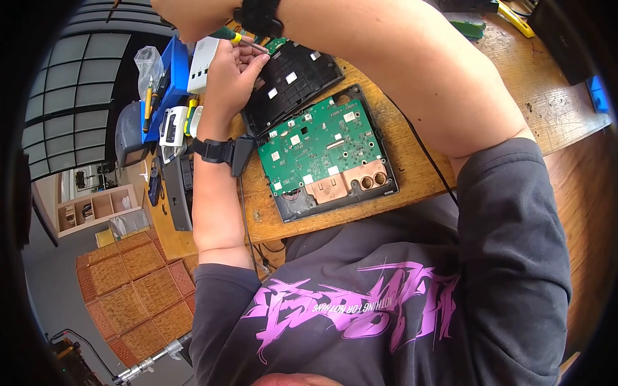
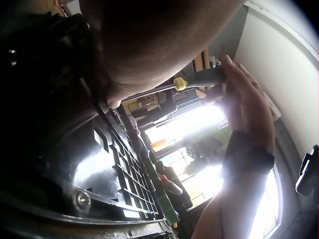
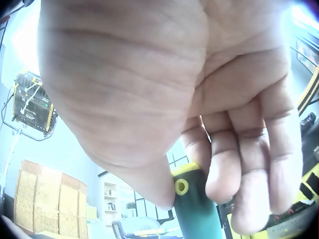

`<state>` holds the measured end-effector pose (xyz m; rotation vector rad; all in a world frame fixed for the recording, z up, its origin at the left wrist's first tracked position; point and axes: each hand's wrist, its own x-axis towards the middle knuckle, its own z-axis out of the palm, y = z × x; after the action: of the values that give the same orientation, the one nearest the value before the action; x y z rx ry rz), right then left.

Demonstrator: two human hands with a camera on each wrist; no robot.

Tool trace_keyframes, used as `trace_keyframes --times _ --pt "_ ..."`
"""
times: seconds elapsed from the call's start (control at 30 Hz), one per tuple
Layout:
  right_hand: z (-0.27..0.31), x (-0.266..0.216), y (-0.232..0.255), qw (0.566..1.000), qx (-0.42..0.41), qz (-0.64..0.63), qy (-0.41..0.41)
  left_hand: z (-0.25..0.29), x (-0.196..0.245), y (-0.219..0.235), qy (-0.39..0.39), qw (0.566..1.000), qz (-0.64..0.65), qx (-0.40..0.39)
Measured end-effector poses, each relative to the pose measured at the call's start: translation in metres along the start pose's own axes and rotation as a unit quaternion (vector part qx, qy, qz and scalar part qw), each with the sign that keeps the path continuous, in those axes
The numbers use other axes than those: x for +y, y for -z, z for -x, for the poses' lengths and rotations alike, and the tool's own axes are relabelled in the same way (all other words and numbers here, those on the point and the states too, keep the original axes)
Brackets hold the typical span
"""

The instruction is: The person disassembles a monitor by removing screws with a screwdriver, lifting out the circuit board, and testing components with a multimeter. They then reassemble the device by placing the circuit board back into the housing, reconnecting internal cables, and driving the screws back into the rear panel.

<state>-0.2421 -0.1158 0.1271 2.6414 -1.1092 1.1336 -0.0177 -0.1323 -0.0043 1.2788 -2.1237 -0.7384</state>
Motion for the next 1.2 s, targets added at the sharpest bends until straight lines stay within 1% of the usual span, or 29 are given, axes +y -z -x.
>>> trace_keyframes --times 0.03,0.1,0.17,0.27,0.3,0.37,0.4,0.47,0.53,0.57,0.67,0.7,0.77,0.83,0.9,0.97,1.07,1.1,1.13,1.17,1.2 --pt "0.001 0.001 -0.002 1.0 0.012 0.006 0.001 0.0 -0.002 -0.001 -0.012 1.0 0.01 0.001" --pt "-0.003 0.003 -0.008 1.0 0.012 0.007 -0.024 -0.001 -0.007 -0.002 -0.025 0.999 0.02 0.001" --pt "-0.007 0.003 -0.013 1.0 0.008 0.001 -0.029 -0.003 -0.011 -0.003 -0.076 0.997 0.006 0.021" --pt "-0.011 0.002 -0.02 0.999 0.016 0.004 -0.03 -0.004 -0.012 -0.005 -0.087 0.995 0.036 0.038" --pt "-0.009 0.003 -0.02 1.0 0.013 0.007 -0.024 -0.003 -0.012 -0.005 -0.087 0.995 0.036 0.038" --pt "-0.003 -0.001 -0.016 1.0 0.009 0.011 -0.018 0.001 -0.004 -0.004 -0.046 0.998 -0.002 0.042" --pt "0.005 -0.002 -0.012 0.999 0.038 0.009 -0.008 0.0 -0.003 -0.004 -0.046 0.998 -0.001 0.042" --pt "0.004 -0.006 -0.001 0.998 0.066 0.006 0.004 0.0 -0.001 -0.003 -0.008 0.999 0.017 0.031" --pt "-0.007 -0.005 0.018 0.996 -0.084 -0.026 -0.013 0.001 0.004 -0.002 -0.007 0.999 0.016 0.031" --pt "-0.009 -0.004 0.019 0.996 -0.086 -0.028 -0.013 0.001 0.006 -0.001 -0.008 0.999 0.014 0.03" --pt "-0.012 -0.005 0.027 0.989 -0.13 -0.063 0.035 0.001 0.005 -0.002 0.0 0.999 0.03 0.032" --pt "-0.012 -0.007 0.031 0.989 -0.143 -0.048 0.011 0.001 0.002 -0.002 0.002 0.999 0.03 0.033" --pt "-0.012 -0.007 0.027 0.987 -0.156 -0.033 -0.012 -0.001 -0.001 -0.001 -0.026 0.999 0.009 0.029" --pt "-0.011 0.004 0.007 0.998 -0.049 0.033 0.012 0.001 0.001 -0.001 -0.02 0.999 0.015 0.026" --pt "-0.008 0.002 0.009 0.999 -0.044 0.023 -0.003 0.0 0.001 -0.001 -0.017 0.999 0.021 0.022" --pt "-0.007 0.002 0.011 0.999 -0.038 0.015 -0.018 -0.002 -0.003 -0.001 -0.037 0.999 0.013 0.018" --pt "-0.008 -0.003 0.019 0.998 -0.042 0.029 -0.021 -0.003 -0.005 0.0 -0.032 0.999 0.005 0.013" --pt "-0.009 -0.005 0.027 0.995 -0.092 0.007 -0.029 -0.003 -0.005 -0.001 -0.033 0.999 0.006 0.012" --pt "-0.009 -0.006 0.029 0.993 -0.116 -0.004 -0.031 -0.002 -0.003 -0.001 -0.026 1.0 0.009 0.012" --pt "-0.009 -0.006 0.032 0.989 -0.141 -0.015 -0.035 -0.002 -0.001 0.0 -0.019 1.0 0.012 0.013" --pt "-0.01 -0.003 0.031 0.989 -0.142 -0.027 -0.016 -0.002 -0.001 0.0 -0.018 1.0 0.012 0.014"
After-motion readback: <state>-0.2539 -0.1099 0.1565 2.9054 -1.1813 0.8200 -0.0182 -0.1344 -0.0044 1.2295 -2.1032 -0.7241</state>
